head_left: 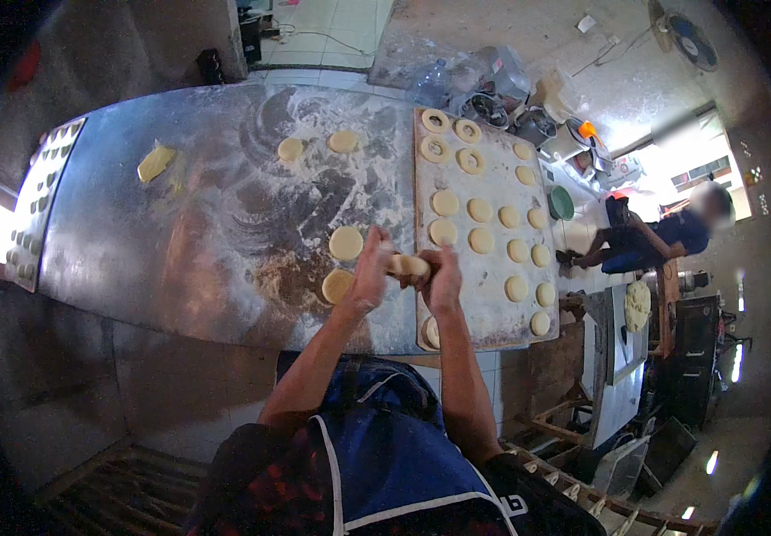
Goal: The person shapes small dough pieces into rings by hand and places them on a floured metal tray. A coworker is visible in the background working at another station. The person continues forming rings and arranging them in rows on the tray.
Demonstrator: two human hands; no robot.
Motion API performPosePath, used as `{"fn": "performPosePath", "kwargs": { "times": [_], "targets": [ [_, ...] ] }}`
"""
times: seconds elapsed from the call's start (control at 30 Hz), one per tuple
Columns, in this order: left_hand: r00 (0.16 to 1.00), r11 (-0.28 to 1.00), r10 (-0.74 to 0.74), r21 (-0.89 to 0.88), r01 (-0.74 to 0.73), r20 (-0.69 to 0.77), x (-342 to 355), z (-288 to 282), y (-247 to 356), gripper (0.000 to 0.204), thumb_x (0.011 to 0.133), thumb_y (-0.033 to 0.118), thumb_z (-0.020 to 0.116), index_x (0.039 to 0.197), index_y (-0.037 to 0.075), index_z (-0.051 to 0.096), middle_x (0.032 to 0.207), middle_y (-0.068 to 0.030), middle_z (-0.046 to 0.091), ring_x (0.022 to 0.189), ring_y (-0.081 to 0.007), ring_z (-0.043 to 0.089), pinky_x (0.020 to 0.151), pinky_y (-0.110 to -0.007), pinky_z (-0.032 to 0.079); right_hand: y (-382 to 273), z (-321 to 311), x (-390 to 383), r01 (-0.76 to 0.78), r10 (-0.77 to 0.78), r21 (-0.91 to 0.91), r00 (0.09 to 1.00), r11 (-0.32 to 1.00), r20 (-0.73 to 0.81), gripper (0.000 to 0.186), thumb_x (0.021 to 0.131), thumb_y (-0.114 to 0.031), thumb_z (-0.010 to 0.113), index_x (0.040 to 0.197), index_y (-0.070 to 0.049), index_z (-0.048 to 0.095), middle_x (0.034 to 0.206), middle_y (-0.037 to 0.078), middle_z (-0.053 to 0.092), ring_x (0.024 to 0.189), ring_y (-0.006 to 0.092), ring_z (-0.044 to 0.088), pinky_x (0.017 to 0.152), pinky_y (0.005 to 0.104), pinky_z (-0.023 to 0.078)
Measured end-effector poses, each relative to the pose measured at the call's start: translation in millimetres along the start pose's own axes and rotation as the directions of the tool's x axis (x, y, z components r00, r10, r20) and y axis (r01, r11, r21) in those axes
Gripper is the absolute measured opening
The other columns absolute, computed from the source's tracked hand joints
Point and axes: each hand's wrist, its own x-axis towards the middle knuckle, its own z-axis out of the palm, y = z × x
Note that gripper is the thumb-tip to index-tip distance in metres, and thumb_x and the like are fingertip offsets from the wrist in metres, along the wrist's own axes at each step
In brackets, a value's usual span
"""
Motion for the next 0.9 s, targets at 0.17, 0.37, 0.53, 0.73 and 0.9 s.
{"fn": "performPosePath", "kwargs": {
  "times": [0.17,0.37,0.53,0.73,0.9],
  "targets": [
    [0.999,0.999,0.031,0.008,-0.031,-0.040,-2.2,28.3,-30.2,0.023,0.092,0.029,0.043,0.091,0.006,0.046,0.076,-0.0099,0.048,0.070,-0.0176,0.052,0.067,-0.032,0.037,-17.5,-0.3,-14.0,0.085,-0.145,-0.566,0.987,0.820,-0.062,0.059,0.098,-0.051,0.035,0.099,0.002,0.061,0.091,0.014,0.062,0.087,0.0192,0.058,0.080,0.0339,0.045],
    [0.984,0.910,0.171,0.376,-0.174,0.043,-22.2,58.1,-31.6,0.025,0.093,0.030,0.042,0.084,0.008,0.049,0.071,-0.0028,0.048,0.058,-0.0192,0.049,0.057,-0.035,0.044,-21.9,-25.0,-41.5,-0.094,0.058,-0.334,0.992,0.938,-0.115,0.056,0.099,-0.046,0.038,0.094,0.003,0.061,0.075,0.006,0.059,0.065,0.0143,0.057,0.059,0.0288,0.048],
    [0.928,0.848,-0.370,-0.426,0.315,-0.050,-35.8,86.5,-32.8,0.032,0.096,0.027,0.041,0.092,-0.002,0.053,0.063,-0.0058,0.056,0.052,-0.0203,0.054,0.052,-0.038,0.045,-7.5,-43.7,-55.9,0.187,-0.211,-0.127,0.954,0.974,-0.212,0.047,0.098,-0.039,0.046,0.086,0.003,0.062,0.071,0.005,0.058,0.059,0.0112,0.050,0.053,0.0298,0.044],
    [0.973,0.981,-0.189,-0.018,0.193,0.135,-65.0,89.9,-61.7,0.039,0.096,0.038,0.045,0.108,0.002,0.055,0.084,-0.0062,0.059,0.069,-0.0197,0.060,0.053,-0.035,0.048,1.8,-90.4,-79.9,0.190,-0.179,-0.299,0.982,0.935,0.064,0.055,0.099,-0.042,0.039,0.077,0.003,0.063,0.064,0.002,0.053,0.059,0.0095,0.050,0.053,0.0273,0.043],
    [0.985,0.870,0.089,0.470,-0.148,0.146,-81.4,110.7,-77.9,0.041,0.096,0.037,0.045,0.091,0.000,0.061,0.075,-0.0067,0.062,0.067,-0.0202,0.061,0.056,-0.037,0.049,11.2,-120.7,-98.1,0.057,-0.092,-0.564,0.995,0.824,-0.033,0.051,0.097,-0.041,0.043,0.078,0.003,0.062,0.074,0.007,0.058,0.075,0.0155,0.056,0.067,0.0313,0.048]
  ]
}}
